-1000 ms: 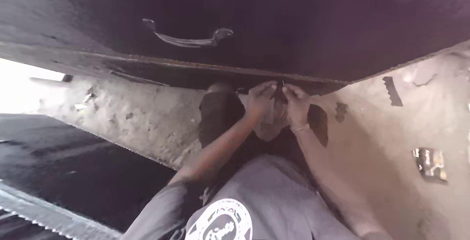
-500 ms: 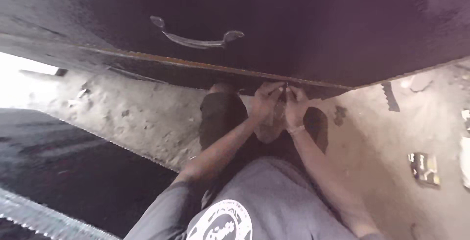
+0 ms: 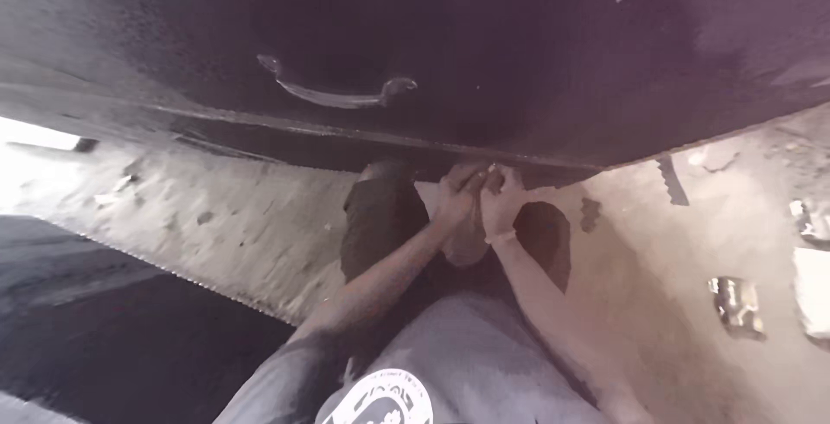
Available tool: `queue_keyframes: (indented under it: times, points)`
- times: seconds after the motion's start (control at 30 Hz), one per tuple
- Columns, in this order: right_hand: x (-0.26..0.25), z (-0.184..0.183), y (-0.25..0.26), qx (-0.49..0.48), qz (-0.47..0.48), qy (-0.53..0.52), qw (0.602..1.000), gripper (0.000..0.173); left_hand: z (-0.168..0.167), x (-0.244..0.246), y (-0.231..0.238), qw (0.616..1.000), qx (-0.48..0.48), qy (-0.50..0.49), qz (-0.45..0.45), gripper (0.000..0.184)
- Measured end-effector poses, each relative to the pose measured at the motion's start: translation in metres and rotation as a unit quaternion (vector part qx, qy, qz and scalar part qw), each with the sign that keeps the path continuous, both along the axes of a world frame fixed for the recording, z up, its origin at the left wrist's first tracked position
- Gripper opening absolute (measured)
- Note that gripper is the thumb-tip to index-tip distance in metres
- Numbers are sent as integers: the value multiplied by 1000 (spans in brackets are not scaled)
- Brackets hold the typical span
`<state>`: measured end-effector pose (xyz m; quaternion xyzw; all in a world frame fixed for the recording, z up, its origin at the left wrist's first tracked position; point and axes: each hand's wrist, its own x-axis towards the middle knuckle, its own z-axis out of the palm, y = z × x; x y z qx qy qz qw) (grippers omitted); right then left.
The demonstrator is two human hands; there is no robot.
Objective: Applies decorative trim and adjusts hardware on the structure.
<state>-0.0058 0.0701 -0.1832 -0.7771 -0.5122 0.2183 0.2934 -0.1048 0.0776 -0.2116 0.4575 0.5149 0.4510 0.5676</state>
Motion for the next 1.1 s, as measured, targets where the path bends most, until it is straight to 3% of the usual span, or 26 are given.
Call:
queue_keyframes:
  times: [0.2,0.3,0.37,0.43,0.57,0.7,0.77,0.83,0.93,1.1]
  points:
    - [-7,9,-4,2,-30,53,998,26,-11,-9,0,979,-150,-129,49,26]
    - [-12,11,-1,44,-106,254,960,17,-21,-3,3,968,-185,-150,79,24]
    - [-21,10,3,94,-174,433,879,14,-42,-3,7,964,-194,-167,75,21]
    - [-26,9,6,107,-221,548,800,11,-51,-4,7,963,-193,-177,67,20]
    - [-18,13,12,59,-254,711,653,18,-53,-5,8,959,-205,-176,87,27]
    - [-7,7,10,22,-250,850,464,24,-40,-7,4,963,-184,-182,72,26]
    - [2,1,12,13,-222,876,428,24,-27,-1,5,963,-180,-186,81,27]
    - [8,-8,11,4,-194,901,389,22,-39,-5,11,967,-168,-186,48,30]
    - [13,-19,11,-8,-158,898,411,26,-27,-1,11,962,-172,-207,40,26]
    - [12,-6,8,-15,-202,815,543,27,-8,5,12,965,-169,-200,29,26]
